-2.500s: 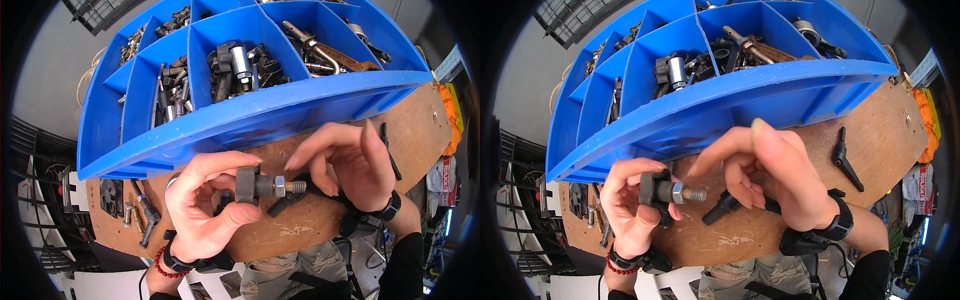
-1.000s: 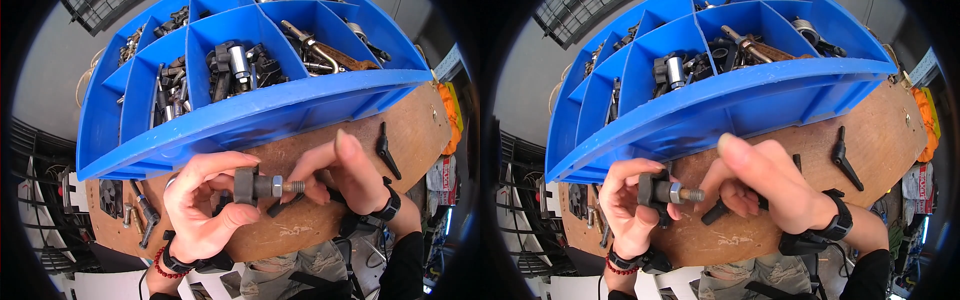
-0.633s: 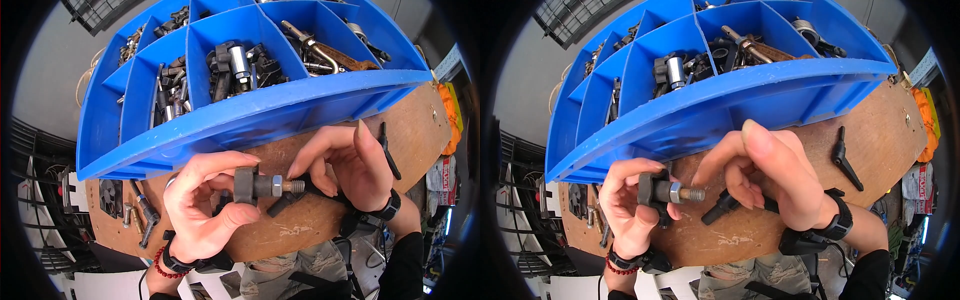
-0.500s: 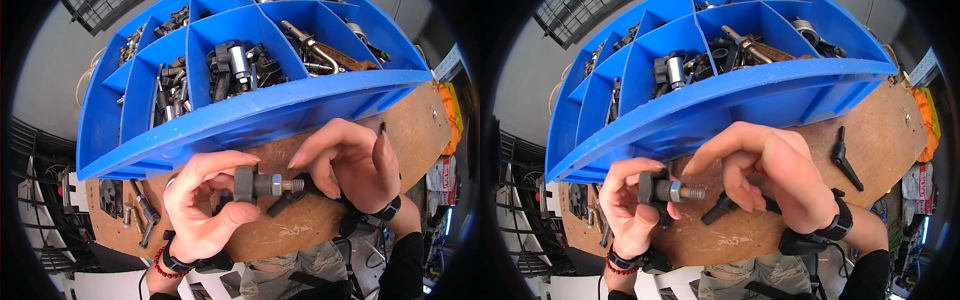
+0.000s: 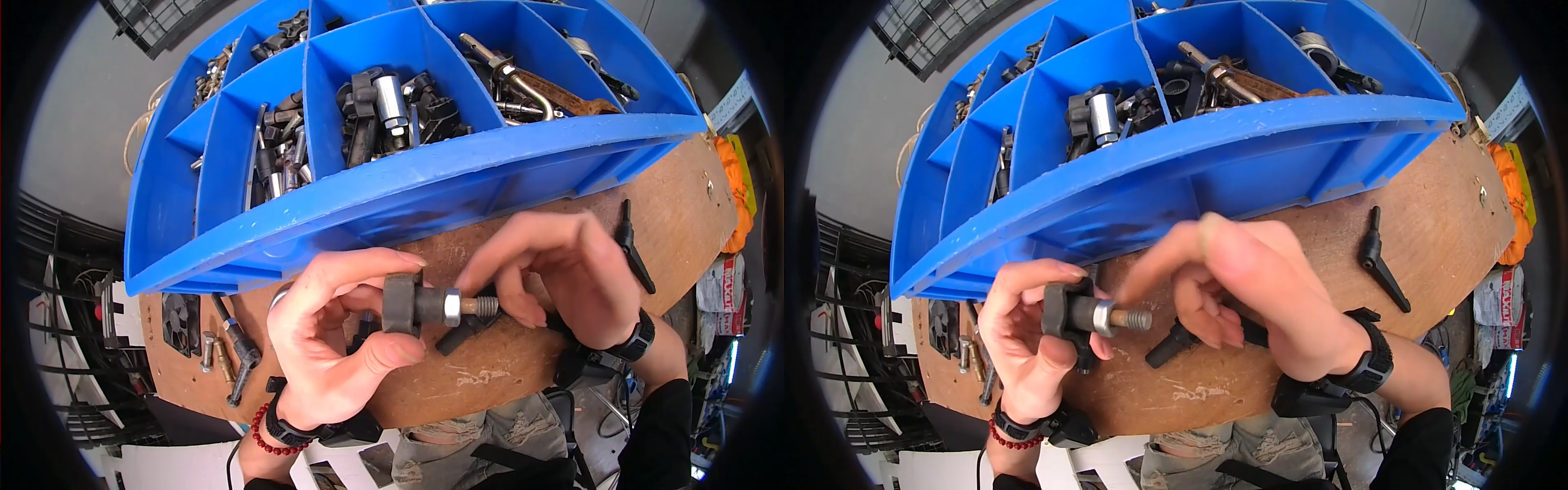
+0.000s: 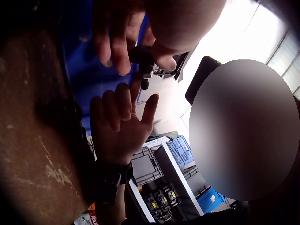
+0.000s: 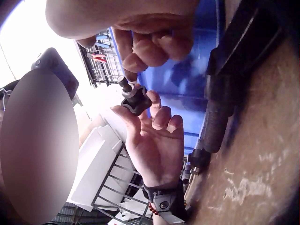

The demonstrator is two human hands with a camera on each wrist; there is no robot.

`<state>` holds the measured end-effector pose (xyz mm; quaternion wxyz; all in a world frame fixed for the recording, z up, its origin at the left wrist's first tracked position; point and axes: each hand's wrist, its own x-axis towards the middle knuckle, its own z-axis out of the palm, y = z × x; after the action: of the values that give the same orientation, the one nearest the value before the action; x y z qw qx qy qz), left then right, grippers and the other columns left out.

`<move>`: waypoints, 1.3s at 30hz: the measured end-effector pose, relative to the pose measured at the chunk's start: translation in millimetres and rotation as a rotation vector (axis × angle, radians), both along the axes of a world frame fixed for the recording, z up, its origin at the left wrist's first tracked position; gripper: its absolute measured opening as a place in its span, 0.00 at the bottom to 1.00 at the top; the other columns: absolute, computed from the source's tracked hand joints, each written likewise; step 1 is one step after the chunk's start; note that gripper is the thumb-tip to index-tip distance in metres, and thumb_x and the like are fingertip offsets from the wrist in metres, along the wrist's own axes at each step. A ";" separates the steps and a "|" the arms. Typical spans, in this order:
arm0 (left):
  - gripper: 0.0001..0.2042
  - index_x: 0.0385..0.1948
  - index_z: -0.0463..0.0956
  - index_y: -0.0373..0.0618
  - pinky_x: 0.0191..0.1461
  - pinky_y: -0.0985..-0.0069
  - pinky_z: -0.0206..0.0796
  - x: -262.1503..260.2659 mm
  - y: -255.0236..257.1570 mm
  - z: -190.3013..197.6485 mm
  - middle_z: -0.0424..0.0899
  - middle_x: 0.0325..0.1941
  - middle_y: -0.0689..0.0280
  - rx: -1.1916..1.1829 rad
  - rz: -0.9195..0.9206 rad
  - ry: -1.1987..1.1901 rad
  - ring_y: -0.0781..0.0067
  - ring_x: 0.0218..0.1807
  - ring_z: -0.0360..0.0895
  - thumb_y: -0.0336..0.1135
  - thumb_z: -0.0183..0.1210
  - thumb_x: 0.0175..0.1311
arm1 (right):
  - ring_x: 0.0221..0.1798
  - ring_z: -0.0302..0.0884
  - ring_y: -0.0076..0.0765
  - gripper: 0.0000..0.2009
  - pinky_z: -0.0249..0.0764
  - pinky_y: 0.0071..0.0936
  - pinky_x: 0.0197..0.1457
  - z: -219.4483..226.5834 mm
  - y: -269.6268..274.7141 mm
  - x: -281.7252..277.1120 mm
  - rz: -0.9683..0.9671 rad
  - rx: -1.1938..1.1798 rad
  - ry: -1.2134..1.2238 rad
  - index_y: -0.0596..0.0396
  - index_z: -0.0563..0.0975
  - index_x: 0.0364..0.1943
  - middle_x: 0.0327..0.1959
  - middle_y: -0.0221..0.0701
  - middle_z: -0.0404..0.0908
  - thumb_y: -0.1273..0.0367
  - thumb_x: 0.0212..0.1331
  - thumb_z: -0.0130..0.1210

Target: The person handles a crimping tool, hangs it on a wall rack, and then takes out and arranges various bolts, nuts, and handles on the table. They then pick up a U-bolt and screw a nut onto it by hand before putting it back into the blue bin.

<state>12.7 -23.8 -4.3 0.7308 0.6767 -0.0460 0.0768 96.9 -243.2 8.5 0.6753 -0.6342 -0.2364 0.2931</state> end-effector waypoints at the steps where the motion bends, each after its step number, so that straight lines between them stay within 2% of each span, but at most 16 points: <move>1: 0.30 0.52 0.75 0.30 0.47 0.75 0.78 0.1 0.0 -0.2 0.85 0.47 0.54 0.001 0.000 -0.003 0.69 0.44 0.86 0.40 0.77 0.53 | 0.19 0.65 0.21 0.44 0.59 0.19 0.26 -1.6 0.0 -0.4 0.016 -0.004 0.019 0.63 0.83 0.40 0.20 0.30 0.76 0.36 0.69 0.25; 2: 0.30 0.52 0.75 0.30 0.47 0.75 0.79 0.0 -0.2 -0.1 0.85 0.47 0.54 0.002 0.002 -0.002 0.69 0.43 0.86 0.40 0.77 0.53 | 0.18 0.64 0.19 0.41 0.58 0.19 0.26 -7.5 0.9 -0.6 0.030 0.002 0.044 0.62 0.83 0.42 0.17 0.27 0.73 0.39 0.71 0.27; 4: 0.30 0.52 0.75 0.30 0.47 0.75 0.79 -0.1 -0.5 0.2 0.85 0.47 0.54 0.003 0.007 0.001 0.69 0.43 0.86 0.40 0.77 0.53 | 0.18 0.64 0.19 0.41 0.58 0.19 0.26 -8.9 0.6 0.0 0.020 -0.004 0.054 0.62 0.83 0.42 0.16 0.27 0.72 0.39 0.70 0.27; 7: 0.30 0.52 0.75 0.30 0.47 0.75 0.79 0.0 -0.8 1.2 0.85 0.47 0.54 -0.010 0.001 0.008 0.69 0.43 0.86 0.40 0.77 0.53 | 0.18 0.68 0.23 0.48 0.61 0.20 0.26 -0.6 -1.3 2.7 -0.031 -0.008 0.001 0.66 0.83 0.39 0.18 0.32 0.77 0.33 0.67 0.23; 11: 0.30 0.52 0.74 0.30 0.46 0.75 0.79 0.2 -0.8 0.3 0.85 0.46 0.54 -0.005 0.006 0.000 0.69 0.43 0.86 0.40 0.77 0.53 | 0.18 0.68 0.24 0.47 0.61 0.21 0.26 1.4 1.1 0.4 -0.041 0.026 -0.026 0.65 0.84 0.37 0.18 0.32 0.76 0.34 0.68 0.22; 14: 0.30 0.52 0.75 0.30 0.46 0.76 0.79 0.6 -0.8 0.3 0.85 0.45 0.54 -0.007 -0.001 -0.011 0.69 0.42 0.86 0.40 0.76 0.53 | 0.18 0.68 0.24 0.47 0.61 0.21 0.26 -3.8 3.1 -2.0 0.035 -0.063 0.041 0.65 0.84 0.37 0.18 0.32 0.76 0.35 0.69 0.21; 16: 0.30 0.52 0.75 0.30 0.46 0.76 0.78 1.2 -1.3 0.6 0.85 0.45 0.54 -0.002 0.002 -0.023 0.69 0.42 0.86 0.40 0.76 0.53 | 0.18 0.67 0.24 0.47 0.62 0.22 0.27 -5.4 2.2 -1.5 0.047 -0.093 0.047 0.65 0.84 0.36 0.19 0.33 0.77 0.35 0.69 0.21; 21: 0.30 0.52 0.75 0.30 0.46 0.76 0.78 0.3 -1.0 0.8 0.85 0.45 0.54 0.000 0.004 -0.011 0.70 0.42 0.86 0.40 0.76 0.53 | 0.18 0.67 0.23 0.46 0.62 0.21 0.28 1.2 1.0 1.1 -0.079 0.004 -0.023 0.64 0.84 0.35 0.24 0.34 0.81 0.35 0.69 0.22; 25: 0.30 0.52 0.75 0.30 0.46 0.76 0.79 0.3 -0.4 0.1 0.85 0.45 0.55 -0.002 -0.002 -0.012 0.70 0.42 0.86 0.40 0.76 0.53 | 0.19 0.67 0.23 0.46 0.61 0.22 0.27 0.3 0.6 0.1 -0.021 -0.029 0.023 0.64 0.84 0.36 0.26 0.35 0.82 0.33 0.67 0.26; 29: 0.30 0.52 0.75 0.30 0.46 0.75 0.79 0.5 -1.5 1.0 0.85 0.45 0.55 -0.002 0.013 -0.012 0.70 0.42 0.86 0.40 0.77 0.53 | 0.19 0.67 0.24 0.46 0.61 0.22 0.26 0.3 1.0 -3.8 -0.011 -0.083 0.080 0.64 0.84 0.35 0.24 0.34 0.80 0.33 0.67 0.27; 33: 0.30 0.52 0.75 0.30 0.46 0.75 0.79 0.0 -0.5 1.0 0.85 0.46 0.55 -0.003 0.005 -0.006 0.69 0.42 0.86 0.40 0.77 0.52 | 0.18 0.67 0.23 0.47 0.60 0.21 0.24 -1.1 1.0 0.9 -0.102 0.016 -0.047 0.67 0.82 0.39 0.23 0.35 0.81 0.34 0.68 0.23; 36: 0.30 0.52 0.75 0.30 0.46 0.75 0.79 0.3 0.2 0.0 0.85 0.46 0.55 -0.003 -0.007 -0.013 0.68 0.42 0.86 0.39 0.77 0.52 | 0.17 0.66 0.23 0.48 0.60 0.20 0.23 -0.1 0.0 1.5 -0.065 0.058 -0.087 0.69 0.81 0.43 0.25 0.37 0.82 0.32 0.67 0.24; 39: 0.30 0.53 0.75 0.30 0.46 0.75 0.79 0.4 0.1 -0.4 0.85 0.46 0.54 0.005 -0.005 -0.022 0.68 0.42 0.86 0.39 0.77 0.52 | 0.17 0.66 0.23 0.49 0.60 0.20 0.24 -2.4 -1.1 1.3 0.048 0.024 -0.005 0.68 0.82 0.40 0.26 0.37 0.82 0.31 0.66 0.25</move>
<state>13.1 -23.7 -4.7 0.7287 0.6775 -0.0561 0.0821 98.1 -244.3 6.1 0.6749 -0.6209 -0.2567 0.3050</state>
